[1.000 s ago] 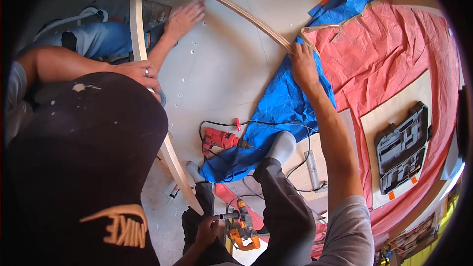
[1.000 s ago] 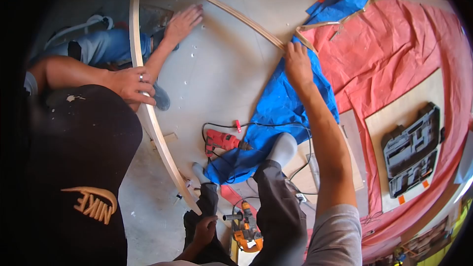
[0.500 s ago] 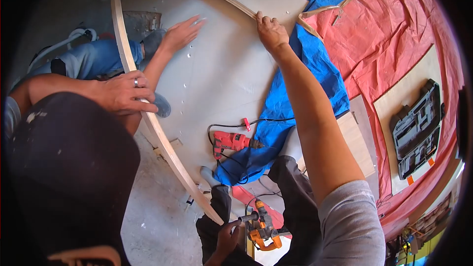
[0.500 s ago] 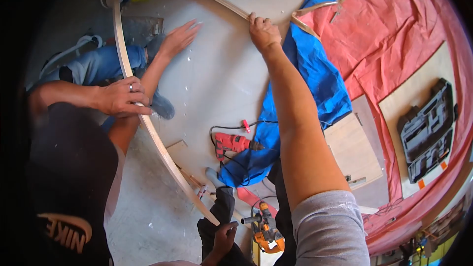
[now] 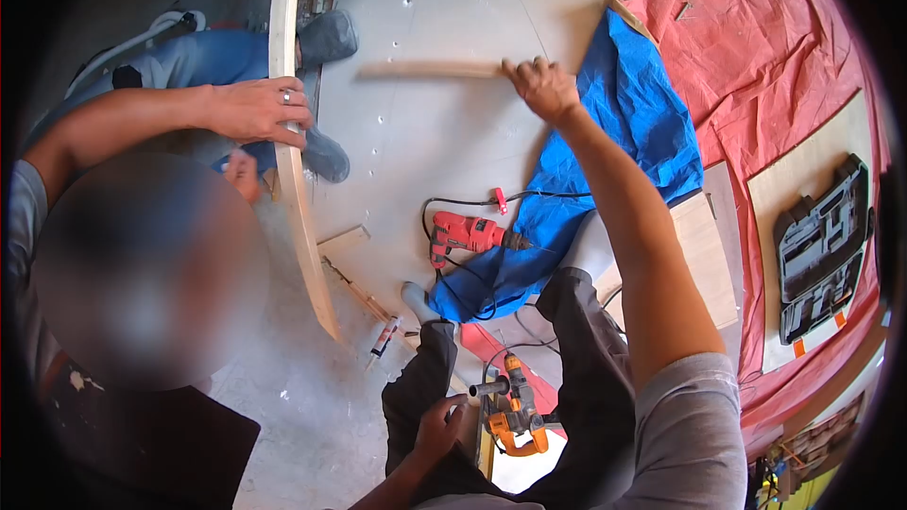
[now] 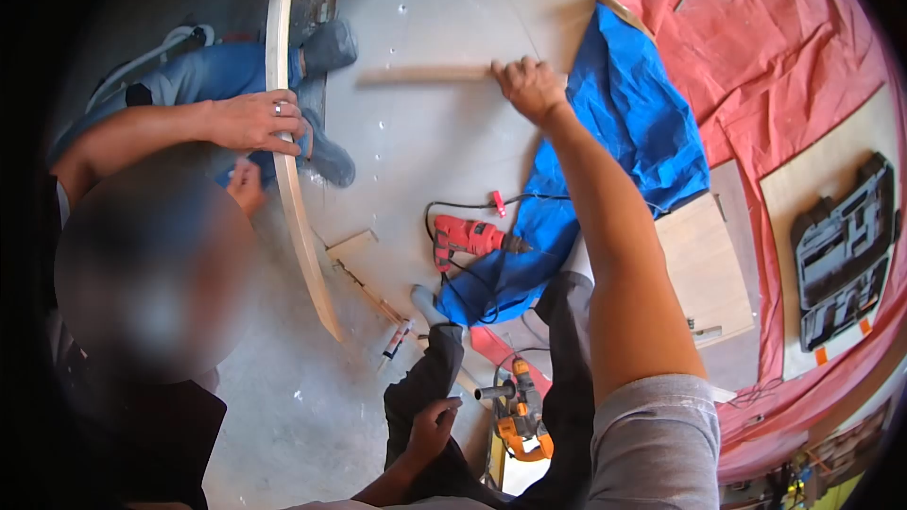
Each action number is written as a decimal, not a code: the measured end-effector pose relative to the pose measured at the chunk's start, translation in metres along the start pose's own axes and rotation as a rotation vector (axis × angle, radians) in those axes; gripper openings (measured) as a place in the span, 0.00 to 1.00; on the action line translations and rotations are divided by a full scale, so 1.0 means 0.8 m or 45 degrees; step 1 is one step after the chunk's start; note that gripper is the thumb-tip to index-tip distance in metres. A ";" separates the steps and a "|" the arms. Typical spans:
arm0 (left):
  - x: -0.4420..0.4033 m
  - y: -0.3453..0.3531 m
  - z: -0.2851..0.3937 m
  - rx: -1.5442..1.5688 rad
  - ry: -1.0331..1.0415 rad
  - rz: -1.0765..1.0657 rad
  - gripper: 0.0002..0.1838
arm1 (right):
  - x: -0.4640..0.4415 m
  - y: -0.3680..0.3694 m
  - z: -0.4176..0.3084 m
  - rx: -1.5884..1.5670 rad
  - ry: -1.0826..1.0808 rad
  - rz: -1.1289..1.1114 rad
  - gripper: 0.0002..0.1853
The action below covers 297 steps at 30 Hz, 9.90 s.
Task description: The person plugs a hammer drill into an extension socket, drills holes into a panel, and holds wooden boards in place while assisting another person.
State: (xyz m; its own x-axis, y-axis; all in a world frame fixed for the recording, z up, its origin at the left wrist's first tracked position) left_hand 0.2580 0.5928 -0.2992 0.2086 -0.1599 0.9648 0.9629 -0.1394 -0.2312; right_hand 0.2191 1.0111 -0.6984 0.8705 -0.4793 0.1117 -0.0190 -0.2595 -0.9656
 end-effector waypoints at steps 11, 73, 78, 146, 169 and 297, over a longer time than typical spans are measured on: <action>0.015 -0.018 -0.023 -0.004 0.150 0.078 0.10 | 0.040 0.012 -0.036 0.043 -0.028 -0.101 0.22; -0.456 -0.104 -0.045 -0.501 0.218 0.164 0.67 | -0.048 -0.019 0.011 0.071 0.162 -0.423 0.29; -0.477 -0.106 -0.080 -0.172 0.390 0.278 0.71 | -0.021 -0.029 0.067 -0.080 0.442 -0.335 0.28; -0.312 0.013 -0.143 0.466 0.187 0.210 0.36 | 0.011 0.066 -0.308 -0.076 -0.534 -0.489 0.17; -0.215 0.069 -0.102 0.599 0.000 0.020 0.32 | 0.114 0.043 -0.138 -0.070 -0.384 -0.566 0.12; 0.220 -0.015 -0.713 1.367 -0.019 0.535 0.25 | 0.304 -0.332 -0.846 -0.602 0.405 -1.061 0.25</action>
State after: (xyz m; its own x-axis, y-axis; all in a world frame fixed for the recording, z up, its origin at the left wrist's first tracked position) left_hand 0.1856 0.0093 -0.1981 0.5425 0.0162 0.8399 0.4653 0.8267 -0.3164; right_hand 0.1031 0.3962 -0.2560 0.5253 -0.1769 0.8323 0.2823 -0.8865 -0.3666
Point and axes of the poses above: each hand's wrist, its own x-axis away from the middle knuckle, its own y-axis out of the palm, z = x × y, the point moved 3 cm from there along -x, towards the middle knuckle, and after that the axes turned 9 degrees about -z, right-handed, at the moved point
